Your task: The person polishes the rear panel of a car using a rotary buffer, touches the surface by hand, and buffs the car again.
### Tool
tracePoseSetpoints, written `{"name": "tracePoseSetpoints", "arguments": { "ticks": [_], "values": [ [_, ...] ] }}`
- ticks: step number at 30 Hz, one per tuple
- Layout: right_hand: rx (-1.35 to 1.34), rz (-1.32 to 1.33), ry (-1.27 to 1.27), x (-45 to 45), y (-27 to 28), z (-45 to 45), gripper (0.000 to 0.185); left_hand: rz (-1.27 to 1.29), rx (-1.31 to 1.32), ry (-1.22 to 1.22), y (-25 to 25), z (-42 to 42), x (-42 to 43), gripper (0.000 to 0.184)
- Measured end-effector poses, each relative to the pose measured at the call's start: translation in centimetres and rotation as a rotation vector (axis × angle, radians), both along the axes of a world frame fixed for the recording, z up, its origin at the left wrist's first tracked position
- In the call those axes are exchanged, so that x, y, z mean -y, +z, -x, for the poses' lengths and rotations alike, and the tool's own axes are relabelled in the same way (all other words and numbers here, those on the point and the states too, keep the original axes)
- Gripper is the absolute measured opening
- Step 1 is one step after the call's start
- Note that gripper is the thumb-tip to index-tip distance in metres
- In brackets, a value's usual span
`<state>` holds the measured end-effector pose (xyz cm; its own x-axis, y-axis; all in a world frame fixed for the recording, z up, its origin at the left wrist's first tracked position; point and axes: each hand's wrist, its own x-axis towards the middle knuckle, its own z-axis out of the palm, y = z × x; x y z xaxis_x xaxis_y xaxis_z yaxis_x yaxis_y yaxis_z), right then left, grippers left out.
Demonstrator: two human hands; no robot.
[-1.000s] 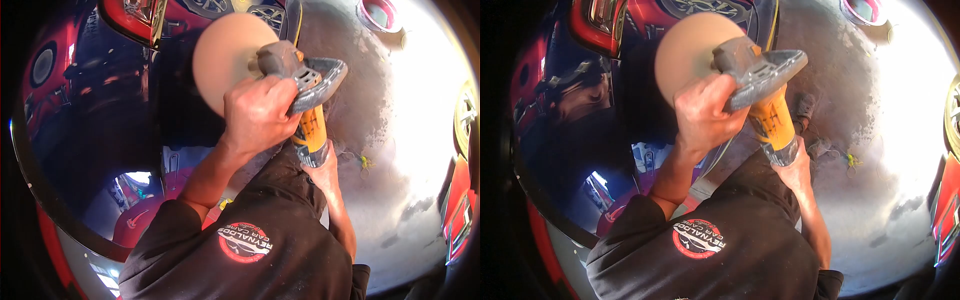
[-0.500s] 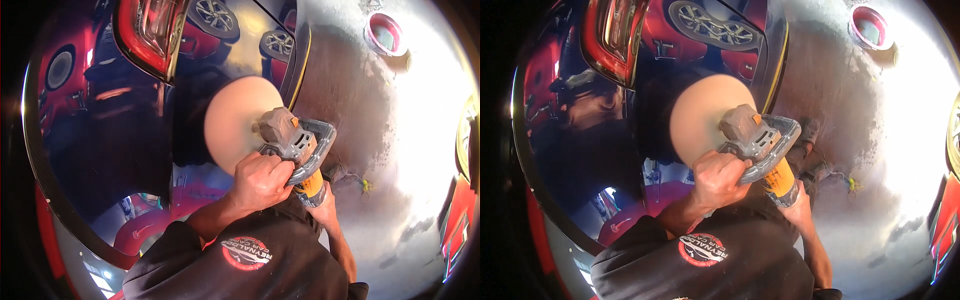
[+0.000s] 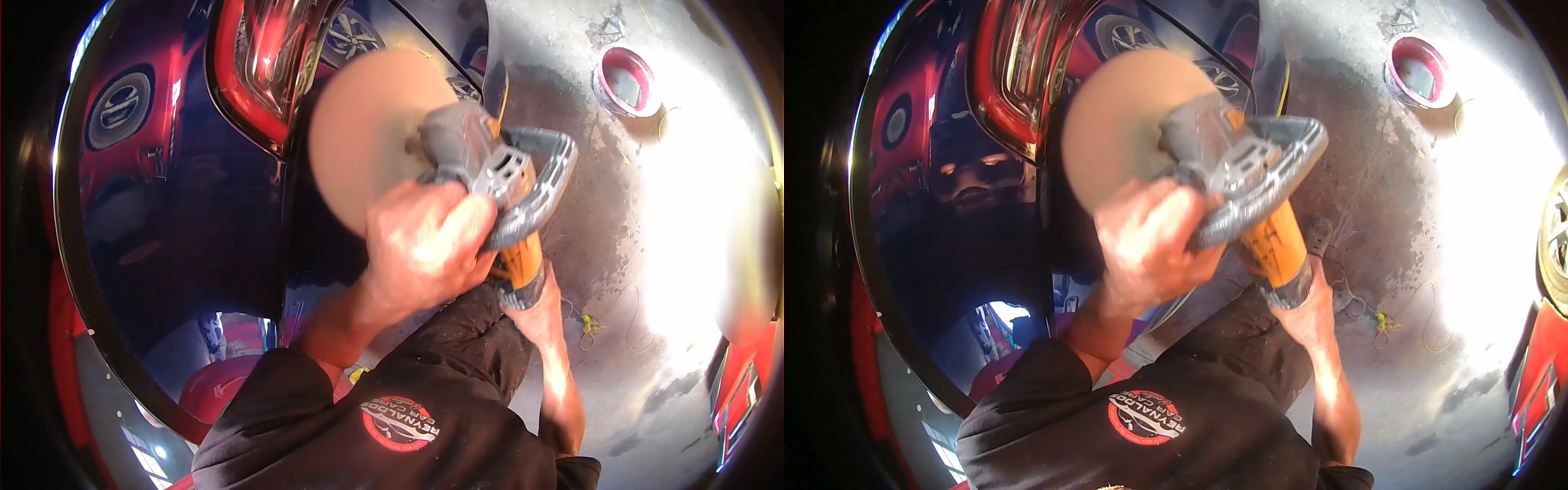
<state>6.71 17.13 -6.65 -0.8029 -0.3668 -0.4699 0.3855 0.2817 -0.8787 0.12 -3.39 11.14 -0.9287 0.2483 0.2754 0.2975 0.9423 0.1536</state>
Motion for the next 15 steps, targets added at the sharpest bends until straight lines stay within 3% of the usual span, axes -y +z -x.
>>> {"name": "tracePoseSetpoints", "arguments": {
  "ticks": [8,15],
  "values": [
    [0.136,0.008,0.048,-1.8,-1.5,-5.1,0.074,-0.111,0.104,0.021,-3.3,-2.6,-1.4,0.028],
    [0.003,0.038,0.004,-0.1,0.0,4.3,0.078,-0.031,-0.145,0.031,-1.9,6.0,-0.4,0.024]
  ]
}}
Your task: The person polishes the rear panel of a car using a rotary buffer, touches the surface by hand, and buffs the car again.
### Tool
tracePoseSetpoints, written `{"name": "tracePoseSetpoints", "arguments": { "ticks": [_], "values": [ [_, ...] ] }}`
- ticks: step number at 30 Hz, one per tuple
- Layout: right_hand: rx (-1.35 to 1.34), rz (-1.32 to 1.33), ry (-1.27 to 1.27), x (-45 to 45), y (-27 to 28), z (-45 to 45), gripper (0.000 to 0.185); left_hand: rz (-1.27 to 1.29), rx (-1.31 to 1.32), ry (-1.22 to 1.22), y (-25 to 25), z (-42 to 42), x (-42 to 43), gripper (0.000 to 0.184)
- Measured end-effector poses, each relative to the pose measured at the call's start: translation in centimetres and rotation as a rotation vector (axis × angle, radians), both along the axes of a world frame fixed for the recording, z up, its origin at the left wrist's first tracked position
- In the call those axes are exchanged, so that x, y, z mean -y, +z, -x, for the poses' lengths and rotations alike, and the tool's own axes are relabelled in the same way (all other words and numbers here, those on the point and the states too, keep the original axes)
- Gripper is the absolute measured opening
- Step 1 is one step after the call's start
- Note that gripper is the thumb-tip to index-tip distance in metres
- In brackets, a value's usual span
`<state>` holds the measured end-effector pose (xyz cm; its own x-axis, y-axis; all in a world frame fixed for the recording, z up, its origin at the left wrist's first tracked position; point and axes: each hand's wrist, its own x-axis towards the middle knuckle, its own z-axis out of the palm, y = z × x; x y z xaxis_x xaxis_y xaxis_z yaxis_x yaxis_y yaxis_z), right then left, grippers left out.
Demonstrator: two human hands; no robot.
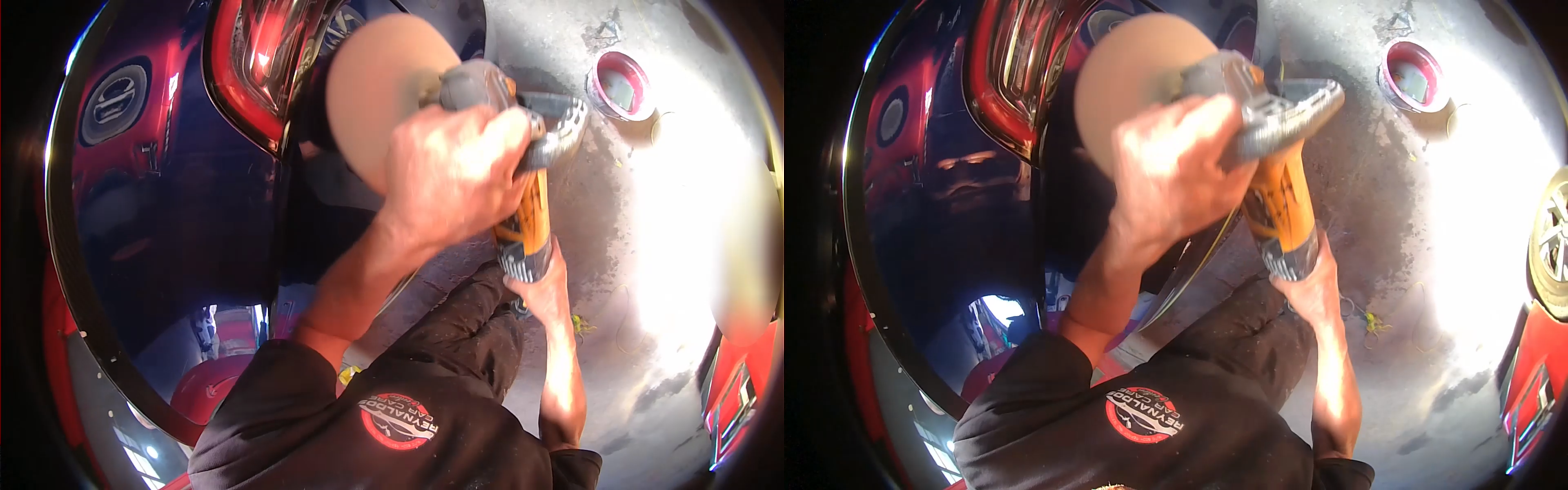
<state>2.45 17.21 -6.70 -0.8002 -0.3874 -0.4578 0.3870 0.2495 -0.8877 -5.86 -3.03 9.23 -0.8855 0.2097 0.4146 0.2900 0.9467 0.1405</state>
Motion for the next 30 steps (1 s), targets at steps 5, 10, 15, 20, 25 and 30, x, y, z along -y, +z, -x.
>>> {"name": "tracePoseSetpoints", "arguments": {
  "ticks": [5,10,15,20,25,30],
  "values": [
    [-0.024,-0.009,-0.001,0.1,0.3,0.7,0.076,0.039,-0.001,0.010,1.0,0.5,-0.1,0.027],
    [0.053,-0.053,0.057,-2.0,-2.1,-7.4,0.076,-0.021,0.231,-0.003,-1.5,-7.2,-0.9,0.030],
    [0.244,-0.099,0.122,-5.6,-3.2,-15.4,0.074,-0.133,0.373,0.048,-5.0,-15.2,-1.9,0.029],
    [0.286,-0.108,0.138,-6.7,-2.2,-16.3,0.073,-0.147,0.397,0.055,-5.2,-15.6,-2.1,0.027],
    [0.150,-0.141,0.022,-4.9,-2.3,-11.4,0.073,-0.147,0.271,-0.032,-6.8,-8.4,-1.1,0.020],
    [0.184,-0.110,-0.050,-3.3,-3.2,-5.2,0.069,-0.136,0.219,-0.025,-8.6,-0.4,-1.2,0.020]
  ]
}}
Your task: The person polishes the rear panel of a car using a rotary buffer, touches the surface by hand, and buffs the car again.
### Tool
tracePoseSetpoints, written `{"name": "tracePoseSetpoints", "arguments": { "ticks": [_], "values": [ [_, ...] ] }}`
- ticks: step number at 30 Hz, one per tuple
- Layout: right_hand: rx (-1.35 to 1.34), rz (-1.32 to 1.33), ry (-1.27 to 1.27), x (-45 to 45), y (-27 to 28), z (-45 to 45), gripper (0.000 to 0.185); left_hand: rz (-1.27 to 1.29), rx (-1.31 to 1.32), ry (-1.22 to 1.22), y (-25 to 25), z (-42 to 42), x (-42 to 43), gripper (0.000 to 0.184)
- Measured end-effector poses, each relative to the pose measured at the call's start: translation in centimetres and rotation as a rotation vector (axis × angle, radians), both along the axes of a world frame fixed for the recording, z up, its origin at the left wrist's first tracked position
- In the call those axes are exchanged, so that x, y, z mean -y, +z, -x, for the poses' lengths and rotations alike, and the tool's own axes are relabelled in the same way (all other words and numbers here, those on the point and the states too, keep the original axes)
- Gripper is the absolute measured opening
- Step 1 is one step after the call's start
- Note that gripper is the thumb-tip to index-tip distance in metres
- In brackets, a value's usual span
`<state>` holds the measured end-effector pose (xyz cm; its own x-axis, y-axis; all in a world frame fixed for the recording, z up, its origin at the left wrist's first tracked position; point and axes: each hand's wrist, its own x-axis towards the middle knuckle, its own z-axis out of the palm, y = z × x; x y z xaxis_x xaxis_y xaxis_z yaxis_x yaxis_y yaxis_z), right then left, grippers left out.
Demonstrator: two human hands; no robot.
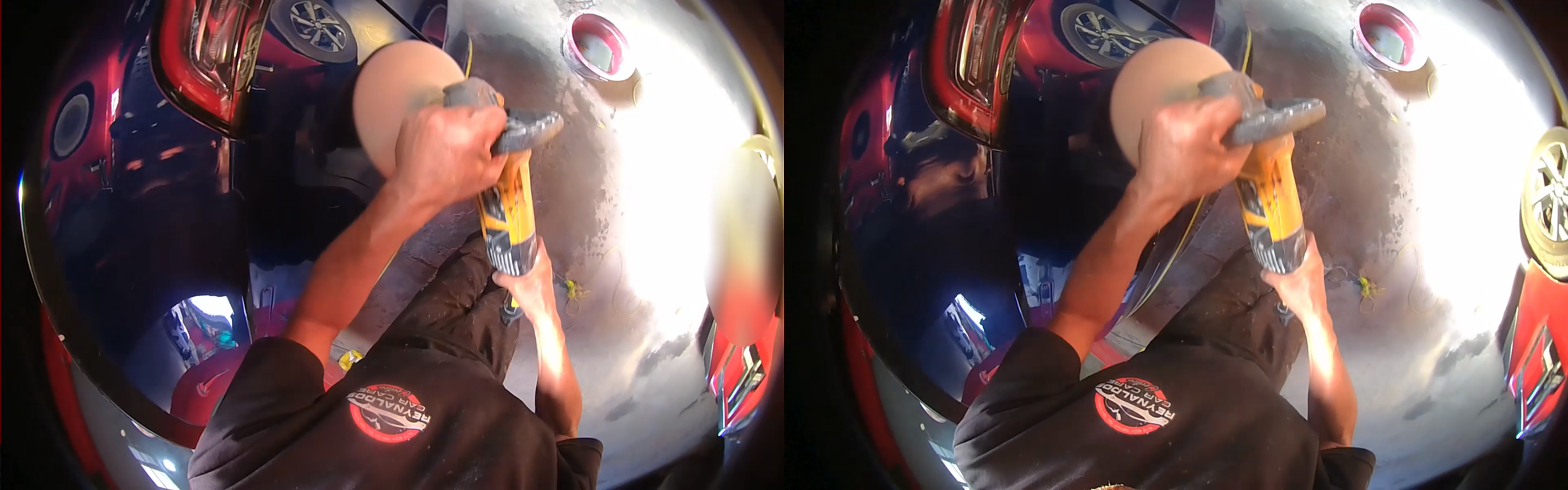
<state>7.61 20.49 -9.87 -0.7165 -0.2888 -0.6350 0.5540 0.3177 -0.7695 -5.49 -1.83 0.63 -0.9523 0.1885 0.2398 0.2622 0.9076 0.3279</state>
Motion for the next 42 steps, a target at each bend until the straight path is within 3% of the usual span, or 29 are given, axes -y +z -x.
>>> {"name": "tracePoseSetpoints", "arguments": {
  "ticks": [5,12,16,19,22,25,28,30,32,36,42],
  "values": [
    [-0.001,0.047,-0.062,0.0,-1.6,-0.7,0.070,0.063,0.106,-0.008,-1.2,0.5,-1.2,0.021],
    [0.328,0.253,-0.016,-3.3,-5.3,-9.9,0.078,0.158,0.422,-0.040,-3.5,-6.4,-5.2,0.023],
    [0.422,0.394,-0.085,-3.2,-6.4,-10.9,0.081,0.271,0.499,-0.073,-4.6,-5.4,-6.6,0.024],
    [0.431,0.427,-0.139,-2.2,-6.3,-6.9,0.085,0.261,0.399,-0.121,-4.6,-1.4,-6.9,0.012],
    [0.375,0.409,-0.174,-0.5,-6.5,-1.8,0.081,0.322,0.243,-0.151,-4.6,3.5,-6.9,0.009],
    [0.431,0.470,-0.241,0.5,-6.8,1.5,0.069,0.377,0.261,-0.121,-4.2,6.5,-6.7,0.009],
    [0.415,0.508,-0.270,1.0,-7.5,1.0,0.064,0.355,0.234,-0.131,-4.5,6.3,-6.7,0.008],
    [0.444,0.489,-0.242,0.5,-7.5,-1.0,0.070,0.409,0.234,-0.153,-5.2,4.5,-6.8,0.009],
    [0.392,0.460,-0.227,-0.3,-8.5,-4.4,0.073,0.387,0.319,-0.157,-6.0,2.1,-7.2,0.008],
    [0.559,0.507,-0.131,-2.5,-9.1,-8.8,0.076,0.396,0.564,-0.144,-8.5,-2.3,-7.9,0.007],
    [0.551,0.487,-0.196,-1.2,-9.5,-7.1,0.075,0.385,0.508,-0.200,-10.9,-0.4,-7.0,0.008]
  ]
}}
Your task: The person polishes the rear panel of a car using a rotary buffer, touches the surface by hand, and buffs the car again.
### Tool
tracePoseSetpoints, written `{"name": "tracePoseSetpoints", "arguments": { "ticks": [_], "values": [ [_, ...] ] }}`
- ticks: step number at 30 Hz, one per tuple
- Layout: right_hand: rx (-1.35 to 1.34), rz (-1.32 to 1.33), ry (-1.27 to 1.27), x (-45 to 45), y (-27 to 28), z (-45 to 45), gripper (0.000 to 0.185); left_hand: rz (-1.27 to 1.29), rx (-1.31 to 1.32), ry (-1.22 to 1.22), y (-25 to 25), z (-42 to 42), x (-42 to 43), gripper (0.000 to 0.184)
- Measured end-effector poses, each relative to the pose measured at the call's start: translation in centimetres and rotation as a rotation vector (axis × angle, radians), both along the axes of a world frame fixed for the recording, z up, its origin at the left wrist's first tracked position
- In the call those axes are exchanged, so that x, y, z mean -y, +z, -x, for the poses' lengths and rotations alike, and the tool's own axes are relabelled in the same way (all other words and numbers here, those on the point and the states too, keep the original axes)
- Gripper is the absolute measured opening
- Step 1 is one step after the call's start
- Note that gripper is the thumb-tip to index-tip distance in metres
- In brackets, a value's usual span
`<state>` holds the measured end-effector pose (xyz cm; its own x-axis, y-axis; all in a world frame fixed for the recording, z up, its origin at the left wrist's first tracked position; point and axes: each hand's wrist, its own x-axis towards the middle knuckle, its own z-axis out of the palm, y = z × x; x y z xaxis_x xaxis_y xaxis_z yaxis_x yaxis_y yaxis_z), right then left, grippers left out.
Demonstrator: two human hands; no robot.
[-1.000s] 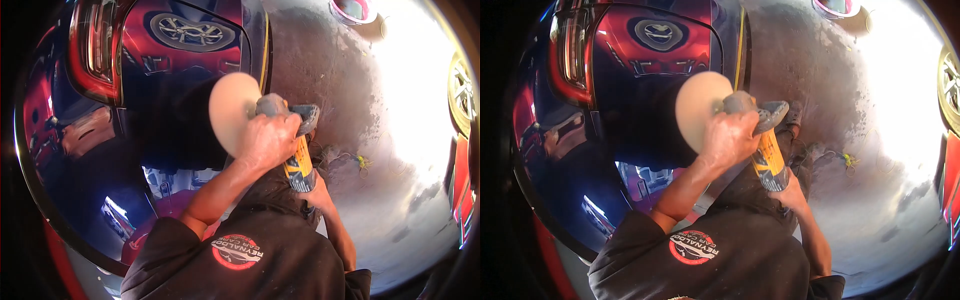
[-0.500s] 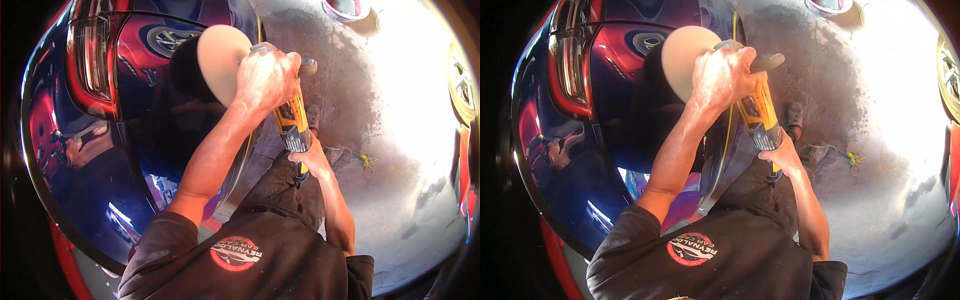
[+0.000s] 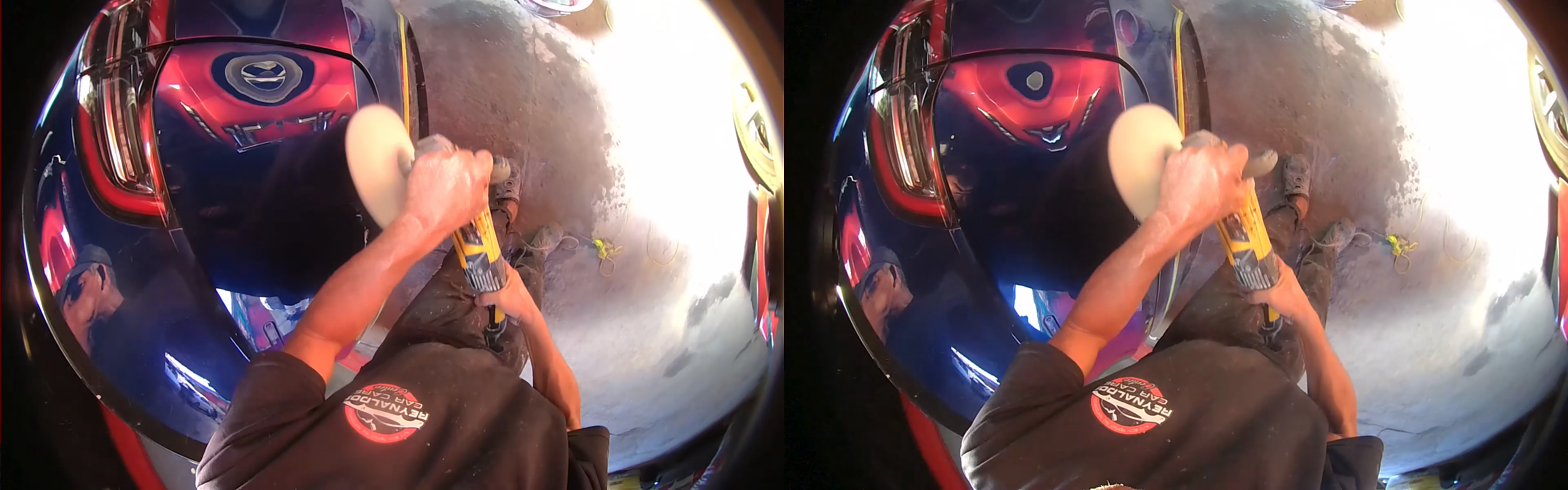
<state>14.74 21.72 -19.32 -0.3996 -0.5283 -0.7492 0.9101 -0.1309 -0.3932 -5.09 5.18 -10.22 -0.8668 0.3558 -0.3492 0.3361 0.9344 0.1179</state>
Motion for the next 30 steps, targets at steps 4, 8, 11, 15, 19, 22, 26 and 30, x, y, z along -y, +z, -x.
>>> {"name": "tracePoseSetpoints", "arguments": {
  "ticks": [4,8,11,15,19,22,26,30],
  "values": [
    [-0.093,-0.020,-0.115,2.1,-1.6,5.0,0.068,0.015,-0.067,0.023,-0.7,6.0,0.1,0.010],
    [-0.014,0.016,-0.133,2.5,-2.6,9.9,0.053,0.037,-0.077,0.016,-1.4,10.7,0.3,0.013],
    [0.043,0.015,-0.085,2.1,-3.0,8.9,0.064,0.073,-0.035,0.042,-1.5,10.1,-0.1,0.014],
    [0.099,0.078,-0.123,0.8,-2.4,2.5,0.052,0.108,0.181,0.075,-1.9,5.5,-1.5,0.015],
    [0.277,0.176,-0.039,-0.6,-1.3,-1.4,0.056,0.134,0.314,0.065,-3.6,1.3,-2.3,0.013],
    [0.324,0.204,0.015,-0.8,-1.3,-1.5,0.057,0.119,0.319,0.025,-4.4,1.9,-2.3,0.014],
    [0.198,0.183,-0.079,0.5,-4.0,3.4,0.054,0.163,0.212,0.016,-5.4,7.5,-2.1,0.019],
    [0.097,0.060,-0.107,1.8,-4.5,10.6,0.045,0.119,-0.056,-0.044,-6.2,13.4,0.0,0.019]
  ]
}}
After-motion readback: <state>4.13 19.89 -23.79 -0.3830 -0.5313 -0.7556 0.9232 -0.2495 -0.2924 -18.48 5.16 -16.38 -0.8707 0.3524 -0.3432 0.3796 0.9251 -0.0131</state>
